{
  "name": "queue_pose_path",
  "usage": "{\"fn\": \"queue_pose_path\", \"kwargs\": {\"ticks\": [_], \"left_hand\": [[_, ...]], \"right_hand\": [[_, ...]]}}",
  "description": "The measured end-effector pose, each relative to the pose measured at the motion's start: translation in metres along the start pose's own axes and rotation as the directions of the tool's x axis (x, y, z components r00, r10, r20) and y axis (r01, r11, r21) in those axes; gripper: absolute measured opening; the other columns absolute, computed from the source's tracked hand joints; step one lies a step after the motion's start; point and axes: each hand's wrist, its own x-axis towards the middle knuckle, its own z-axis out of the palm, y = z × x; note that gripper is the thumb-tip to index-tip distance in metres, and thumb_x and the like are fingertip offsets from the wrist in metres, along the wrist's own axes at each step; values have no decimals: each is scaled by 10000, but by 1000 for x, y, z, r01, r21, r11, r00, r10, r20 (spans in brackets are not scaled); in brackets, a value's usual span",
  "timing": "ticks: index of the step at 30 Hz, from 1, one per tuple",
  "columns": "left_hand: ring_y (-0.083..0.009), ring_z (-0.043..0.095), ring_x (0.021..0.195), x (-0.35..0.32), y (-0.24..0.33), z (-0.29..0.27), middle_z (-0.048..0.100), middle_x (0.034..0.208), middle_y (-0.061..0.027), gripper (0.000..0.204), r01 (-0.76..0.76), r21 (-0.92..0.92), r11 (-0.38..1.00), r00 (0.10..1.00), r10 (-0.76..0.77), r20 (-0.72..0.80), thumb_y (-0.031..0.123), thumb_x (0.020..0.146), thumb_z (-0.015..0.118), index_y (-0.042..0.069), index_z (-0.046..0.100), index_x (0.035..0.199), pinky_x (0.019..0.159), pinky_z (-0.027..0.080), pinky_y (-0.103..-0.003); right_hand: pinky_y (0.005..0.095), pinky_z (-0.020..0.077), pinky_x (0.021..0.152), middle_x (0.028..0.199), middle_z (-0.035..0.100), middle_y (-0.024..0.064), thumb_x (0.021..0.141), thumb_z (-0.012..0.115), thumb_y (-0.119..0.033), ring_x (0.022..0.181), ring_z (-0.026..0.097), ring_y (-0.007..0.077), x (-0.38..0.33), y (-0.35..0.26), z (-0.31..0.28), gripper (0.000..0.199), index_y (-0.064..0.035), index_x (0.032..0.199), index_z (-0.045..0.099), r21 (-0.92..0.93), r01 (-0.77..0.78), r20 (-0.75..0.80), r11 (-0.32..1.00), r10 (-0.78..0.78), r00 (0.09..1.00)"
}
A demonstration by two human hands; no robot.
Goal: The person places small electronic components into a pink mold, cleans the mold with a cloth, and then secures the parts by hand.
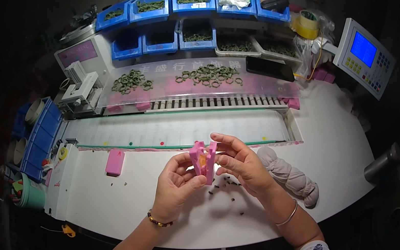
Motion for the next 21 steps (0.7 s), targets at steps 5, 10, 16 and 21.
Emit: {"fn": "queue_pose_path", "kwargs": {"ticks": [5, 10, 16, 21], "left_hand": [[-201, 573, 1163, -2, -1, -5, 553, 1260, -166, 494, 41, -11, 999, 991, -39, 127, 22, 911, 616, -71, 391, 1341, 981, 495, -352], [-203, 567, 1174, -1, -1, -4, 543, 1284, -173, 492, 71, -66, 995, 992, -63, 110, 34, 923, 605, -81, 389, 1350, 969, 510, -352], [-191, 592, 1132, 1, -2, -2, 581, 1240, -164, 425, 37, 74, 997, 997, -42, 62, 55, 956, 574, -85, 425, 1328, 944, 525, -336], [-158, 621, 1055, 2, -9, -2, 634, 1162, -129, 333, -127, 327, 936, 992, 116, 54, 79, 982, 548, -64, 506, 1280, 912, 517, -300]], "right_hand": [[300, 468, 913, 1110, 618, 43, 885, 706, -149, 1035, 571, 127, 3, 2, 0, 492, -35, 1324, 515, -45, 33, 83, 998, -29, 996], [291, 468, 895, 1069, 628, 28, 841, 752, -139, 1001, 569, 108, 4, 7, -3, 404, -38, 1193, 582, -155, 99, 39, 983, -94, 995], [252, 487, 793, 1011, 617, 4, 821, 762, -115, 928, 580, 85, 2, 10, 3, 328, -62, 1091, 582, -249, 124, -1, 961, -128, 992], [266, 500, 811, 991, 595, 9, 807, 750, -29, 905, 592, 90, -2, 6, 6, 324, -60, 1052, 539, -367, 132, -21, 921, -150, 989]]}}
